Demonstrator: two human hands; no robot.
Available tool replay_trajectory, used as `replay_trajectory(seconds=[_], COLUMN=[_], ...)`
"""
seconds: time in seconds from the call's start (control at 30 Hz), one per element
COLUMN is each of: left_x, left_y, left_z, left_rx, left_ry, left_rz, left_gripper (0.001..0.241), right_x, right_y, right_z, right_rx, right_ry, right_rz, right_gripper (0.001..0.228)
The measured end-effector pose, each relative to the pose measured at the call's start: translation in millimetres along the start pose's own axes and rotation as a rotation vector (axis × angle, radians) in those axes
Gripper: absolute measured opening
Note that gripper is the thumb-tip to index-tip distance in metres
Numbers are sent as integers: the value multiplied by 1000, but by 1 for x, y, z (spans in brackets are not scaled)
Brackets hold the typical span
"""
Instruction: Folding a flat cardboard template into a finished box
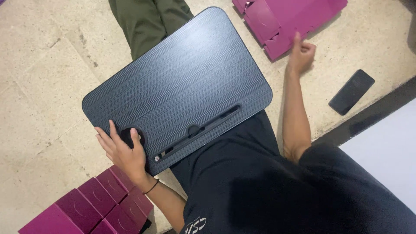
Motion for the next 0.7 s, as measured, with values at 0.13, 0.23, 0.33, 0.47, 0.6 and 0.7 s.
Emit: replay_trajectory(seconds=[0.13, 0.23, 0.33, 0.47, 0.6, 0.7], left_x=[-9, -8, -7, -6, -8, -7], left_y=[1, 0, 0, 1, 1, 2], left_z=[-4, -3, -3, -3, -3, -3], left_rx=[7, 12, 10, 11, 12, 11], left_ry=[-24, -33, -18, -21, -15, -19], left_rz=[-19, -31, -26, -28, -17, -22], left_gripper=[62, 62, 61, 60, 60, 61], right_x=[8, 3, -6, 5, 8, 10], right_y=[-2, 2, 18, 15, 12, 25], right_z=[19, 15, 18, 11, 10, 1], right_rx=[37, 57, 99, 319, 403, 226], right_ry=[-122, -38, 186, 386, 450, -202], right_rz=[37, 71, 59, -14, 69, -274], right_gripper=[56, 47, 41, 43, 51, 67])
Point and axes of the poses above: each hand's wrist, its own y-axis towards the middle knuckle, its own z-axis out of the palm, x = y × z, the point moved 5 cm from there along y, towards the middle knuckle, and after that the axes turned 10 degrees about z, right-handed, at the moved point
